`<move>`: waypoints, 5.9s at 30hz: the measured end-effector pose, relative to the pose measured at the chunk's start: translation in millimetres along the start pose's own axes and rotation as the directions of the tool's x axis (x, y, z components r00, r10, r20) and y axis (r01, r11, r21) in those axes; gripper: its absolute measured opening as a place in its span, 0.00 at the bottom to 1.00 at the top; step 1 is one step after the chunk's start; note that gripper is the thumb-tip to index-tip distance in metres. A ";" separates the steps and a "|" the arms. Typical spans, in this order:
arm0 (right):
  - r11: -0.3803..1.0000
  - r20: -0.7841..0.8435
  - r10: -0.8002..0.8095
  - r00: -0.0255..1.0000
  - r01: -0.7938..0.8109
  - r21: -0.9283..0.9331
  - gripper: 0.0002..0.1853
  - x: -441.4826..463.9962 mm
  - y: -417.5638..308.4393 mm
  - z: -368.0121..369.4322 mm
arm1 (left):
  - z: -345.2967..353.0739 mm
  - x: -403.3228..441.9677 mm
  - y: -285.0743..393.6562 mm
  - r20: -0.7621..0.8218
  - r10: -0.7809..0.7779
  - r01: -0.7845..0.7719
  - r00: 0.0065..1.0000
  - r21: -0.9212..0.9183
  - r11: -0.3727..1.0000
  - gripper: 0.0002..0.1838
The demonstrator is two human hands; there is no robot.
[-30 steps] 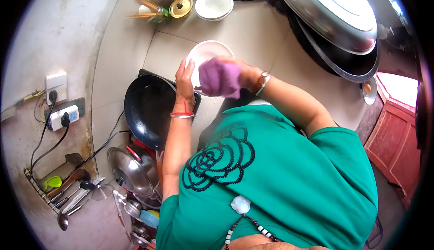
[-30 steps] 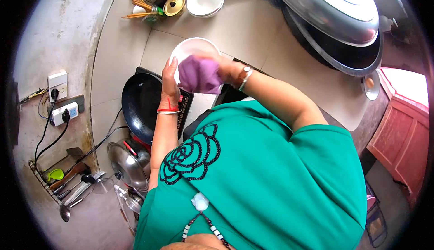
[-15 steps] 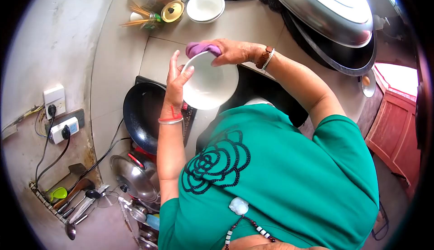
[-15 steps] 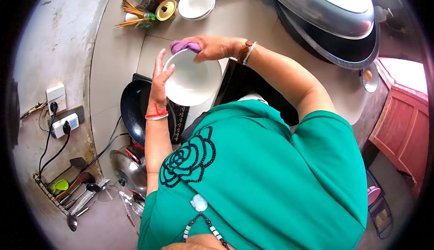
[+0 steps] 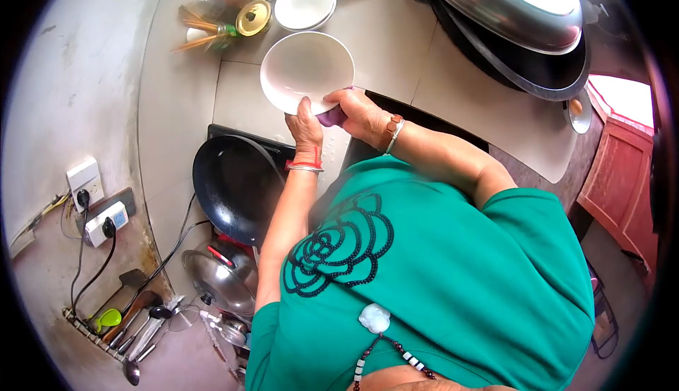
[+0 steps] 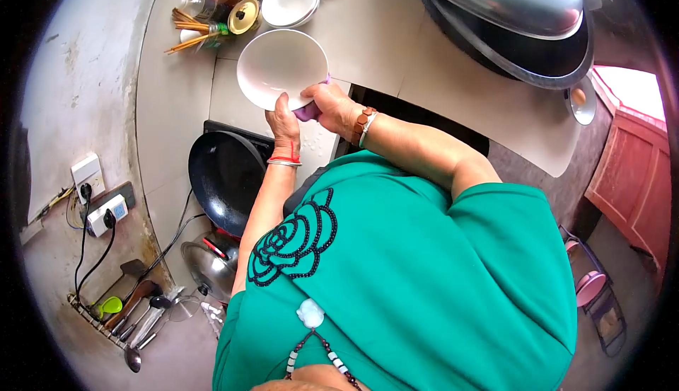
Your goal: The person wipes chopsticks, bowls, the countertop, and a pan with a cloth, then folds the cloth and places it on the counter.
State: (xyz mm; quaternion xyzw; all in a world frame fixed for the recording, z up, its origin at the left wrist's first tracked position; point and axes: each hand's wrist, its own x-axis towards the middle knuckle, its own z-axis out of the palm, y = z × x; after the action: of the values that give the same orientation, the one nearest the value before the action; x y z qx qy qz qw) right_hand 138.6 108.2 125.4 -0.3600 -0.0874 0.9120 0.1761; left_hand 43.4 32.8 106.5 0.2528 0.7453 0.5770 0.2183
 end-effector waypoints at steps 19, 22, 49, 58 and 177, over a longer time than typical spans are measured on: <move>-0.298 0.155 -0.693 0.704 -0.083 -0.951 0.20 23.1 -120.6 -166.1 | 73.0 68.5 -77.8 0.434 -0.435 0.464 0.789 0.044 0.885 0.14; -0.234 0.157 -0.699 0.698 -0.015 -0.972 0.20 25.0 -113.0 -175.7 | 75.3 78.2 -72.2 0.485 -0.550 0.506 0.680 0.233 0.831 0.19; -0.305 0.228 -0.732 0.642 -0.009 -0.952 0.20 34.1 -107.3 -194.9 | 80.8 206.0 -61.3 0.222 -0.692 0.725 0.687 -0.279 0.630 0.10; -0.311 0.274 -0.761 0.589 0.040 -0.950 0.20 42.8 -103.7 -204.1 | 26.4 177.2 -6.1 0.374 -0.568 0.632 0.733 -0.068 0.772 0.10; -0.804 0.648 -0.166 0.744 0.278 -0.525 0.25 176.1 49.7 4.6 | -182.3 -329.1 -12.3 -0.010 -0.826 0.643 0.564 -0.623 0.446 0.17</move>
State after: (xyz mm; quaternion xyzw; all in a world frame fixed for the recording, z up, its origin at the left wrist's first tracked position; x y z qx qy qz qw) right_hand 3.1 129.9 4.2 -0.2070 -0.9640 0.1555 0.0604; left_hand 185.0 -313.4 149.2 -0.2707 0.6013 0.6420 0.3911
